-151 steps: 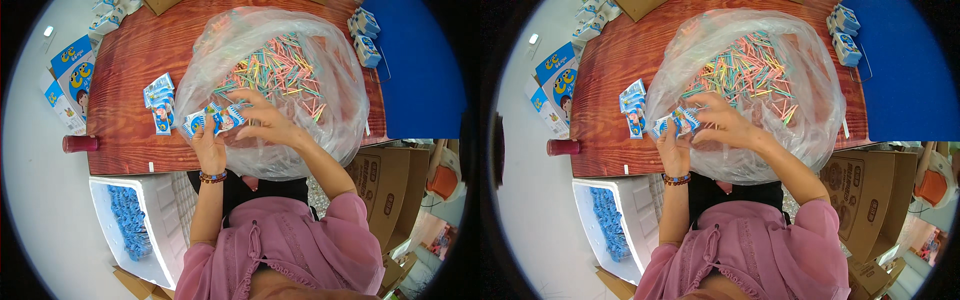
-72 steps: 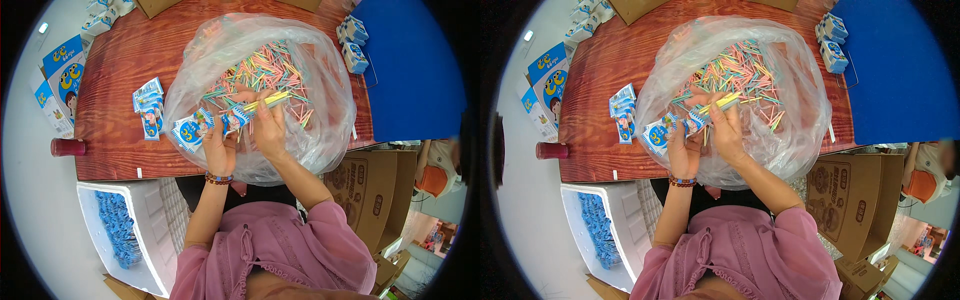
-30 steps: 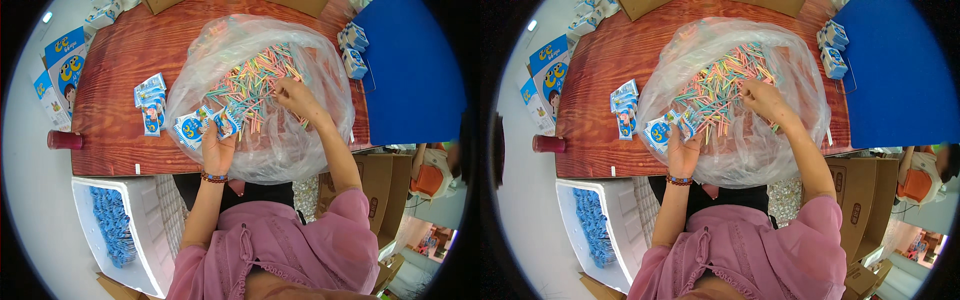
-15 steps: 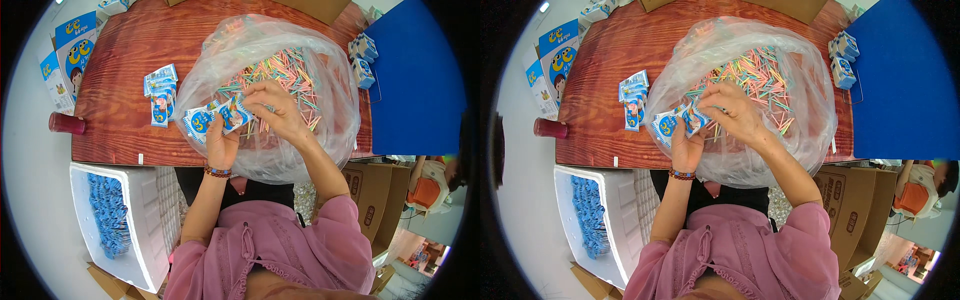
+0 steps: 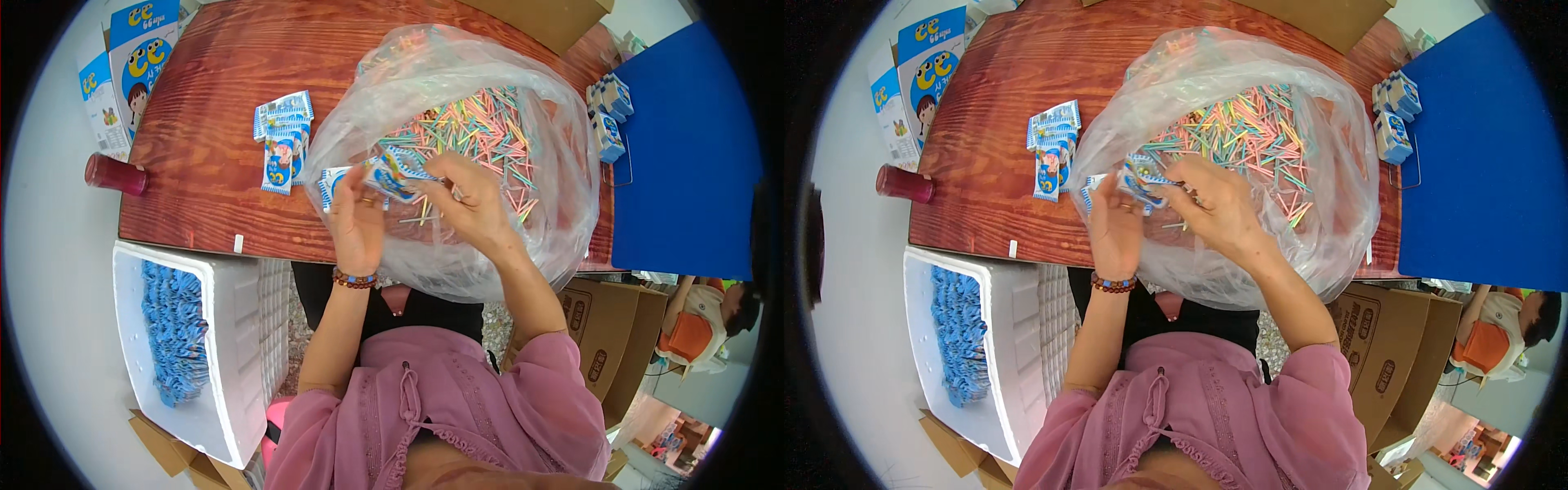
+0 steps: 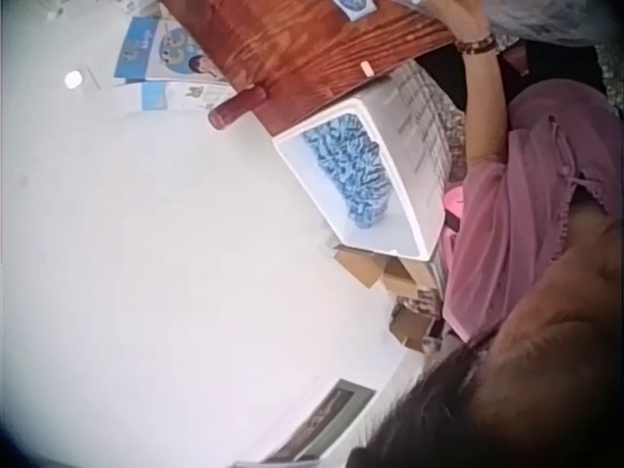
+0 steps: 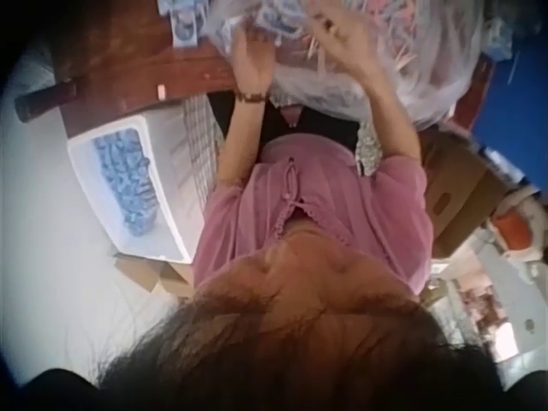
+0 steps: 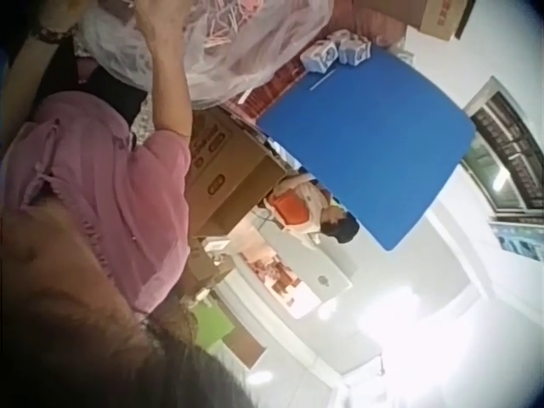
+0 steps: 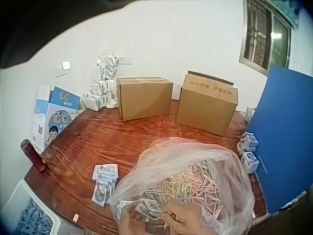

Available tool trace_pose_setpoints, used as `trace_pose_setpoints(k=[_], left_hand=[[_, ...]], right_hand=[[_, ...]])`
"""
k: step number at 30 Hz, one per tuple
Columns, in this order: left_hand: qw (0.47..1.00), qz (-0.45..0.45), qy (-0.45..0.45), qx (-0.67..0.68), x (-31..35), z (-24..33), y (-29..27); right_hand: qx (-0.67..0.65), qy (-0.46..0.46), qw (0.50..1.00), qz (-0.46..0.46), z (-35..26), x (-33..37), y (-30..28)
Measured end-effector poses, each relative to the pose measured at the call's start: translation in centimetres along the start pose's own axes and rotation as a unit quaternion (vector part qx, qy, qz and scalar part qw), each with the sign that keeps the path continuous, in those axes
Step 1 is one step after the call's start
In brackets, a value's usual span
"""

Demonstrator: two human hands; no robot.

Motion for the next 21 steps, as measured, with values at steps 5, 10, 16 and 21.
trace_pose_setpoints(k=[5, 10, 16, 21], left_hand=[[0.974, 0.026, 0.175, -0.142, -0.3, 5.2, -1.8], [0.951, 0.006, 0.166, -0.261, 0.0, 6.5, -0.7], [0.937, -0.021, 0.052, -0.344, -0.9, 7.2, -3.3], [0.892, 0.085, 0.119, -0.427, -2.8, 12.8, -7.4]], right_hand=[[0.305, -0.116, 0.934, -0.142, 2.6, -0.4, 3.5], [0.099, -0.043, 0.984, -0.141, -0.6, -2.4, 2.8], [-0.056, -0.019, 0.974, -0.22, -0.9, -5.9, 7.5], [-0.046, 0.067, 0.97, -0.23, 2.5, -9.5, 14.8]])
Point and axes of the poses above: each hand's wrist, its own x-axis away from the middle knuckle, its own y-axis out of the palm, z = x × y, the point moved 8 cm from there along -x, towards the middle knuckle, and after that the axes turned 6 degrees about -x, right-handed, at the moved point
